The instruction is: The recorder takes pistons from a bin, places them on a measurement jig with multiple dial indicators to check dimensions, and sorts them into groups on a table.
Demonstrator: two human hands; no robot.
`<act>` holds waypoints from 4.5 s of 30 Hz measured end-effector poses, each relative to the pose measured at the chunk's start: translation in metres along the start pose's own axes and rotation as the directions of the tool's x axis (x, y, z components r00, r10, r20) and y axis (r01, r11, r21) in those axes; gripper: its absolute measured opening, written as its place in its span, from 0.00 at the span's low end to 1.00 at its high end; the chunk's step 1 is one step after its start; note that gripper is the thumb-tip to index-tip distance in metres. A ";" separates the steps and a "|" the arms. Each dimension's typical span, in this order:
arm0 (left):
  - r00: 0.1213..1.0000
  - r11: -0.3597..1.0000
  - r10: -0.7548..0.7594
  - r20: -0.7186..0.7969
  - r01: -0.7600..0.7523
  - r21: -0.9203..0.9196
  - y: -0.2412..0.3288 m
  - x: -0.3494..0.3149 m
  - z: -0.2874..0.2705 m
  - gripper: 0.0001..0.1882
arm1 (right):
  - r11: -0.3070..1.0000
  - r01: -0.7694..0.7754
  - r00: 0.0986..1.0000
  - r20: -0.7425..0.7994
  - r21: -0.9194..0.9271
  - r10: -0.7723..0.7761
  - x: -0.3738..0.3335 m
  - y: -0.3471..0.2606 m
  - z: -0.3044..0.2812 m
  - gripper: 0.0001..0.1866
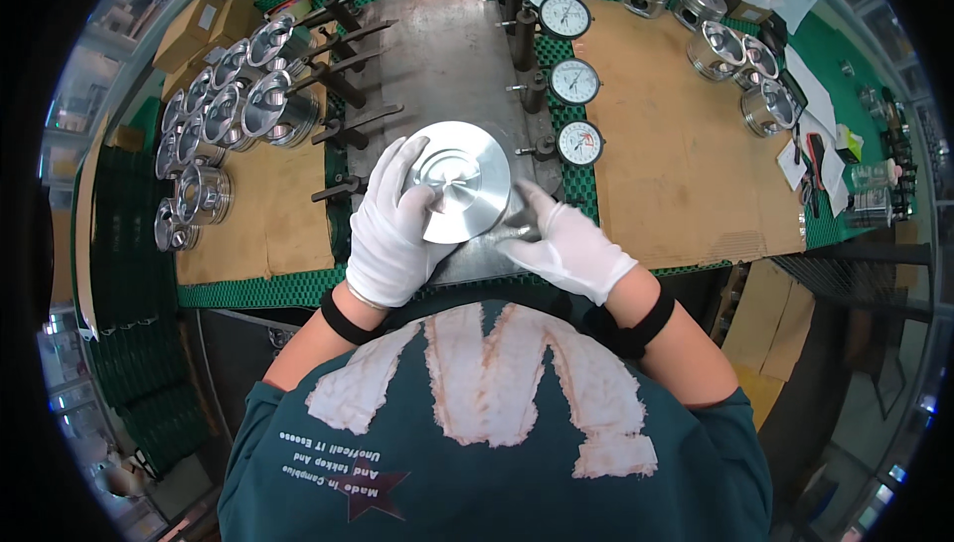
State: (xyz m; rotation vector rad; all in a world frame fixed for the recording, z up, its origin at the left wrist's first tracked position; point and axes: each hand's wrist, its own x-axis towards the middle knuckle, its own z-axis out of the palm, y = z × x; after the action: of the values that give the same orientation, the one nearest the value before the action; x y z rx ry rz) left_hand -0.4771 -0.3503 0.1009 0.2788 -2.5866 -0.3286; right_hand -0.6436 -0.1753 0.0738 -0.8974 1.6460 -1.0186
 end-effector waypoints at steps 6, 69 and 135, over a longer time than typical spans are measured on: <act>0.999 0.978 -0.030 -0.043 0.020 -0.206 -0.005 0.017 0.013 0.24 | 0.952 -0.155 0.988 0.067 0.265 0.142 0.007 0.006 0.018 0.50; 0.686 0.425 -0.706 0.178 0.611 -0.667 0.057 -0.007 -0.050 0.14 | 0.919 0.216 0.756 -0.652 0.330 0.057 -0.004 0.065 -0.266 0.15; 0.744 -0.207 -0.113 0.659 0.631 -0.748 0.000 -0.031 -0.051 0.33 | 0.776 0.472 0.835 -0.071 -0.418 -0.546 -0.019 -0.072 0.034 0.69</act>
State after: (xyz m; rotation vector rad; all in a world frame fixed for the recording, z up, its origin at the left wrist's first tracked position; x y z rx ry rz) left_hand -0.4247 -0.3512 0.1292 0.4684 -1.5641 -2.6430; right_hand -0.5987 -0.1925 0.1401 -1.6288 1.8435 -1.1876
